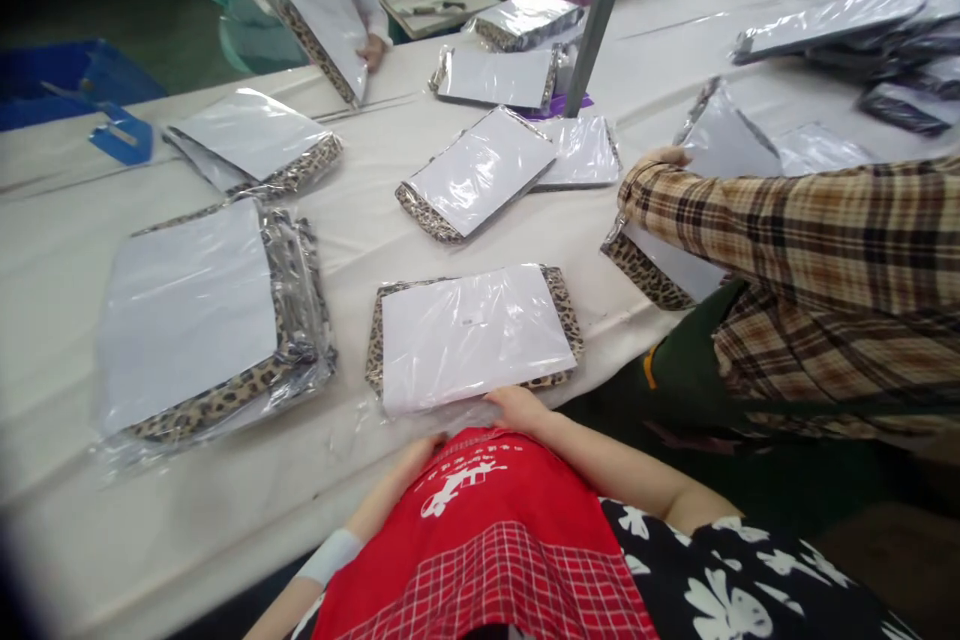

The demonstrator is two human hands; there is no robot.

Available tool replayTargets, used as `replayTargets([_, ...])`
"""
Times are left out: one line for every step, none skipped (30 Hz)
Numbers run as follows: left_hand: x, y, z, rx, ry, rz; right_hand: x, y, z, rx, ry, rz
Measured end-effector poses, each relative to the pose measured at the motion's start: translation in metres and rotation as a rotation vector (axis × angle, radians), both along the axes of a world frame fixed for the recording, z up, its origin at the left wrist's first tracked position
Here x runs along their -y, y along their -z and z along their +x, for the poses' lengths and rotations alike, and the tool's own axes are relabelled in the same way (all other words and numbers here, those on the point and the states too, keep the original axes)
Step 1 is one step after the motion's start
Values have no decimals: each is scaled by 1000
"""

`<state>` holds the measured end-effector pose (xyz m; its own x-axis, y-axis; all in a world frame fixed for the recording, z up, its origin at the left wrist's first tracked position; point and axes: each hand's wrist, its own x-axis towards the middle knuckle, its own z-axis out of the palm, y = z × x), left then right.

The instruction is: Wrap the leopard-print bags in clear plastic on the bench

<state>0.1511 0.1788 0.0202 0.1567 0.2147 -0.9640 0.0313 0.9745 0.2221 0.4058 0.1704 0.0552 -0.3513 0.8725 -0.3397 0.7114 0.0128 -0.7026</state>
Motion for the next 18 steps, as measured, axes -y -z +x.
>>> replayTargets([-1,-2,-2,2,-36,-28,-4,2,-4,47,-49,18])
replayTargets([-3,-4,-4,8,-94,-46,-6,5,-8,99,-106,42])
replayTargets([-5,-6,-5,17,-166,-50,-7,8,-12,150,-167,69])
replayTargets([-8,-8,-6,26,-242,-43,-6,11,-15,196,-226,95])
replayTargets([-11,-9,-6,36,-307,-27,-5,14,-17,236,-276,118])
replayTargets([-14,-10,-5,47,-353,-3,-3,18,-19,269,-316,141])
replayTargets([-17,-11,-4,58,-382,19,-1,21,-20,294,-345,162])
replayTargets([-19,-11,-3,69,-403,37,1,24,-22,312,-366,182])
replayTargets([-21,-11,-1,82,-417,48,2,26,-23,326,-382,197])
replayTargets([-23,-10,1,100,-427,50,2,28,-23,341,-392,201])
replayTargets([-24,-10,3,120,-438,44,2,28,-24,358,-396,193])
replayTargets([-25,-10,4,141,-450,32,0,28,-24,373,-398,179])
replayTargets([-26,-9,6,164,-464,19,-1,27,-23,386,-398,163])
replayTargets([-27,-9,7,186,-479,6,-3,25,-22,397,-400,152])
replayTargets([-28,-9,8,203,-494,-4,-4,22,-20,404,-400,149])
replayTargets([-30,-10,8,211,-512,-4,-5,19,-18,404,-399,151])
replayTargets([-32,-10,8,211,-535,4,-7,16,-15,399,-399,157])
replayTargets([-34,-10,8,207,-560,18,-8,13,-12,394,-398,158])
